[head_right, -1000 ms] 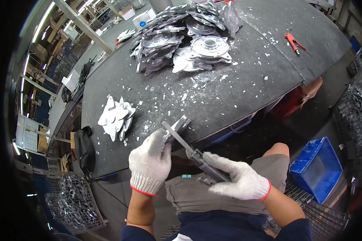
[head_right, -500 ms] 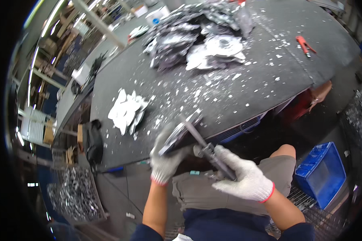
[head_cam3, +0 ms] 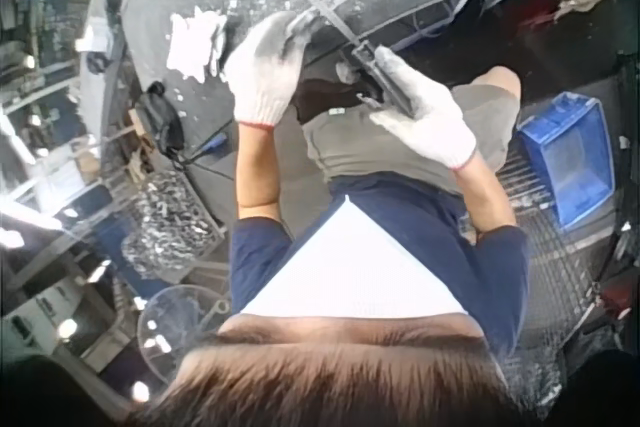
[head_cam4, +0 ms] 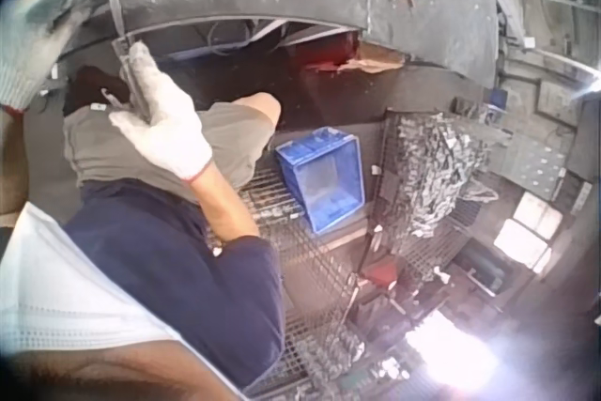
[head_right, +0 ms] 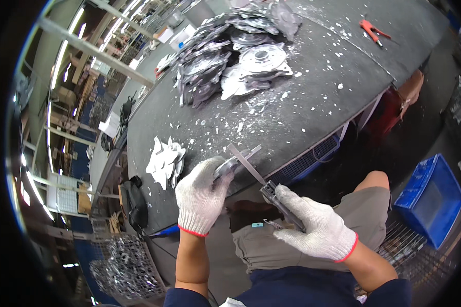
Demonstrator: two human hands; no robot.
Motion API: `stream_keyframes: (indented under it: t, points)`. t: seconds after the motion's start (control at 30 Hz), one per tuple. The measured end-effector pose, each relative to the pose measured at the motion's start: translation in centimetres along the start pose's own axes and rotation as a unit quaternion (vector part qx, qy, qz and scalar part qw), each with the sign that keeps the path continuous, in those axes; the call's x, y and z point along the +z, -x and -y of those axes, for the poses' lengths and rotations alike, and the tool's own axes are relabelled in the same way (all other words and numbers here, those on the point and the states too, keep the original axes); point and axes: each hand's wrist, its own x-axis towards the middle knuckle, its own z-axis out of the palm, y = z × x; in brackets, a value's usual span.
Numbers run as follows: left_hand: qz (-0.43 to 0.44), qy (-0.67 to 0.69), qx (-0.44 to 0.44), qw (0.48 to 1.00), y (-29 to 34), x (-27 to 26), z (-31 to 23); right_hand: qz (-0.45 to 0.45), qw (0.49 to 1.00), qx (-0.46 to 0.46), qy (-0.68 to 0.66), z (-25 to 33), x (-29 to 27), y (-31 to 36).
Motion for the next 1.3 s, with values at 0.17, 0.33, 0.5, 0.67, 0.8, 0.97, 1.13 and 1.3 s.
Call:
stream_keyframes:
  t: [0.17, 0.33, 0.5, 0.67, 0.8, 0.97, 1.13, 1.3]
  points:
    - [0.046, -0.083, 0.022, 0.995, -2.2, 1.7, -1.8, -0.011, 0.999, 0.017, 0.039, -1.7, -1.2, 0.1]
    - [0.05, -0.074, 0.0, 0.996, -1.5, 2.0, -1.0, 0.061, 0.996, 0.064, -0.01, -1.9, -2.0, -0.3]
    - [-0.143, 0.338, -0.077, 0.927, 0.8, 4.3, 1.7, 0.001, 0.997, -0.071, -0.008, -1.7, -1.9, -0.7]
    - [-0.08, 0.35, -0.075, 0.93, 3.3, 7.6, 5.2, 0.083, 0.995, -0.042, 0.028, -0.9, -1.5, -0.4]
    - [-0.129, 0.343, -0.021, 0.93, 3.5, 8.5, 5.5, 0.145, 0.989, -0.012, 0.014, -0.7, -0.1, -0.2]
    - [-0.13, 0.332, -0.04, 0.933, 3.2, 8.3, 5.0, 0.156, 0.974, 0.104, -0.125, -0.9, 0.5, -1.1]
    - [-0.148, 0.297, 0.003, 0.944, 3.3, 8.8, 4.8, 0.119, 0.981, 0.122, -0.095, -0.1, 0.6, -1.3]
    - [-0.158, 0.299, -0.009, 0.941, 3.0, 9.0, 5.0, 0.068, 0.995, 0.064, 0.044, 1.7, 1.3, -1.4]
